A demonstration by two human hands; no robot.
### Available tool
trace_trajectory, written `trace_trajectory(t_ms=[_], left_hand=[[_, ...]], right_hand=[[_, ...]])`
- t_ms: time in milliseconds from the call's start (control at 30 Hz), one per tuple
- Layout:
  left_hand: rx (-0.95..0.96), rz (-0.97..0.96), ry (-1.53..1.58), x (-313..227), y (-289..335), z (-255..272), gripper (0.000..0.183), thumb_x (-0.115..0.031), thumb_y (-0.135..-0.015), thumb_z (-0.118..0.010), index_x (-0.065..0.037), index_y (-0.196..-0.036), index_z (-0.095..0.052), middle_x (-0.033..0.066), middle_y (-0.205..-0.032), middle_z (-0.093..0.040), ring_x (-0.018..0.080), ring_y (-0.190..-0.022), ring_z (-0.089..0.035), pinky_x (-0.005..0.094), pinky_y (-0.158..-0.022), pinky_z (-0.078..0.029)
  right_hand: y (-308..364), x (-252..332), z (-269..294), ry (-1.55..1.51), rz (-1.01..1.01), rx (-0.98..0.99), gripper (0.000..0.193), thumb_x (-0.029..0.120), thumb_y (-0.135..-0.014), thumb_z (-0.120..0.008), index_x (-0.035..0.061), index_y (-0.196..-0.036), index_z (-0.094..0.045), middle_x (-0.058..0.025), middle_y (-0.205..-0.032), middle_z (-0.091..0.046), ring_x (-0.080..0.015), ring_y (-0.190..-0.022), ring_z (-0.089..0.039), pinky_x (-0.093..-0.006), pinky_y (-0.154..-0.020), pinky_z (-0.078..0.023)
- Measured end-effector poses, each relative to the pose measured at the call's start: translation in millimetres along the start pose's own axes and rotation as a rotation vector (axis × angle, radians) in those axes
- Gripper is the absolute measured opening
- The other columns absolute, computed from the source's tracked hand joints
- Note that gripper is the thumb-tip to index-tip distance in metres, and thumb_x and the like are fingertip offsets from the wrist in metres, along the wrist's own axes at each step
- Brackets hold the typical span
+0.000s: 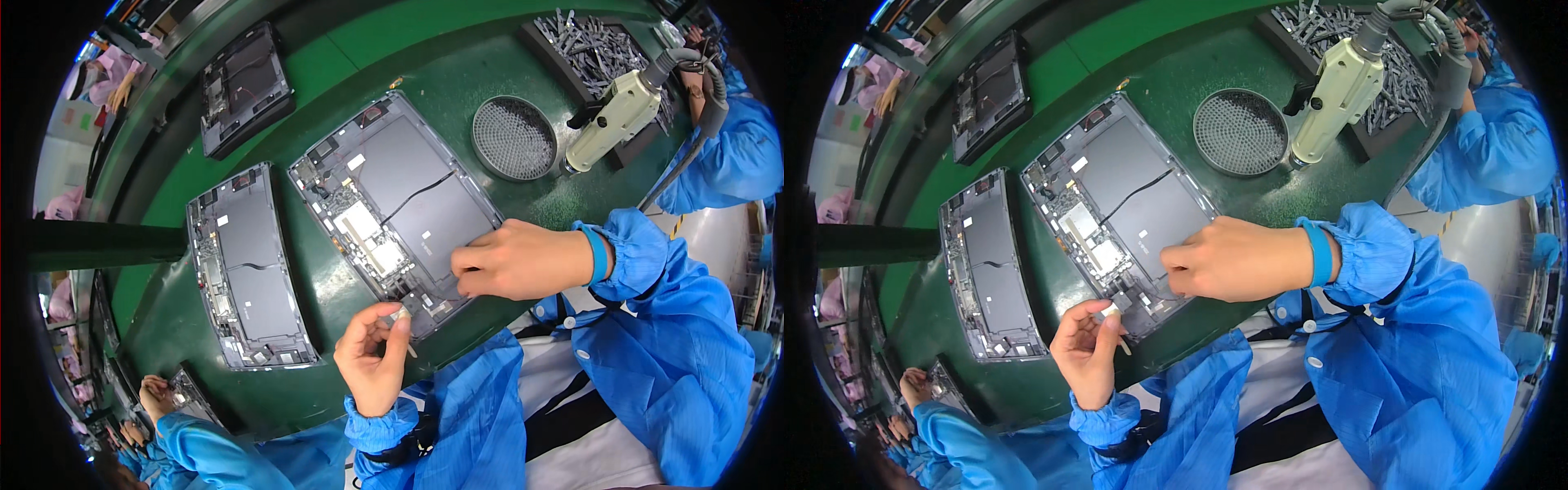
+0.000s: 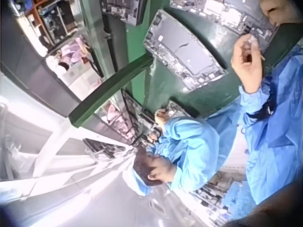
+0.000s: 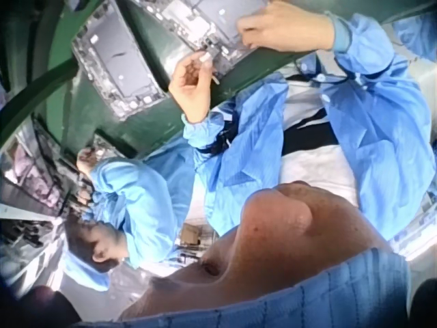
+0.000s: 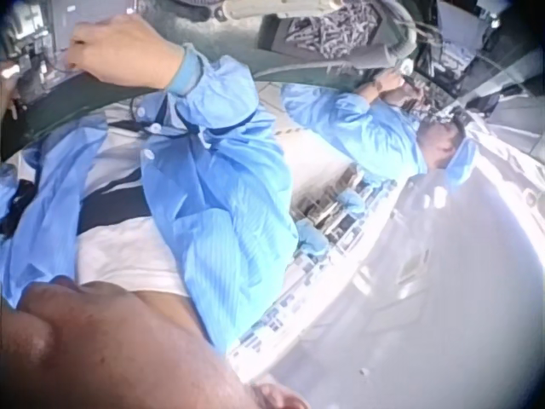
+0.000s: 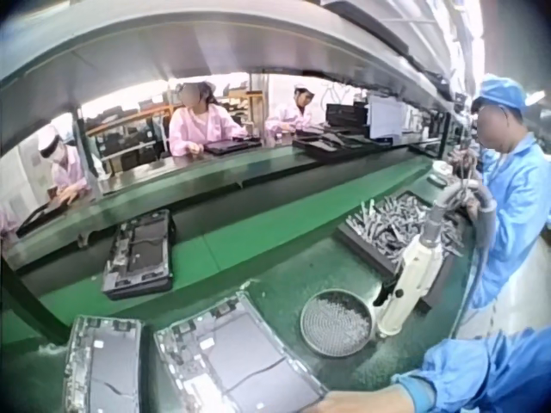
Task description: The person assembles internal components into a tablet and screws parts of the tablet together using an electric screwdriver.
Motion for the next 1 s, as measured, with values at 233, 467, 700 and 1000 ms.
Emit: trace_trajectory(t_ms=[233,467,700,1000], left_hand=[[-0.019,-0.029,0.028,1,1,2,0.016,0.007,-0.081,-0.065,0.002,-0.096,-0.062,-0.0012,-0.068,-0.055,0.0033,-0.059,-0.052,0.0170,-0.055,-0.040],[0.042,0.017,-0.029,2,7,1,0.018,0.006,-0.082,-0.064,0.001,-0.099,-0.059,0.0043,-0.080,-0.062,0.0058,-0.065,-0.055,0.0180,-0.057,-0.041],[0.013,-0.090,-0.192,-8,3,-11,0.020,0.006,-0.078,-0.069,0.000,-0.094,-0.058,0.0039,-0.077,-0.066,0.0024,-0.059,-0.049,0.0159,-0.053,-0.036],[0.064,-0.212,-0.304,-14,3,-23,0.010,0.006,-0.078,-0.068,0.001,-0.085,-0.061,0.0086,-0.086,-0.068,0.0060,-0.062,-0.052,0.0181,-0.051,-0.039]], right_hand=[[-7,21,-3,0.330,0.096,0.140,0.014,0.016,-0.069,-0.060,0.0045,-0.074,-0.054,-0.0037,-0.074,-0.043,-0.0149,-0.068,-0.056,-0.0257,-0.044,-0.046],[-2,-14,12,0.304,-0.121,0.004,0.016,0.015,-0.069,-0.060,0.0042,-0.076,-0.051,-0.0056,-0.075,-0.050,-0.0178,-0.067,-0.059,-0.0301,-0.045,-0.046],[-3,-25,25,0.233,-0.266,-0.097,0.015,0.010,-0.067,-0.063,0.0014,-0.076,-0.054,-0.0091,-0.071,-0.056,-0.0254,-0.061,-0.062,-0.0363,-0.050,-0.050],[-7,-3,-4,-0.342,-0.074,-0.286,0.013,0.015,-0.080,-0.064,0.0032,-0.082,-0.061,-0.0097,-0.074,-0.061,-0.0303,-0.066,-0.062,-0.0387,-0.058,-0.049]])
Point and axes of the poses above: each hand's wrist, its own y-axis away from the middle knuckle, its own z-axis out of the back of the hand, x = y × z, the point moved 7 cm from there along -y, towards the middle knuckle
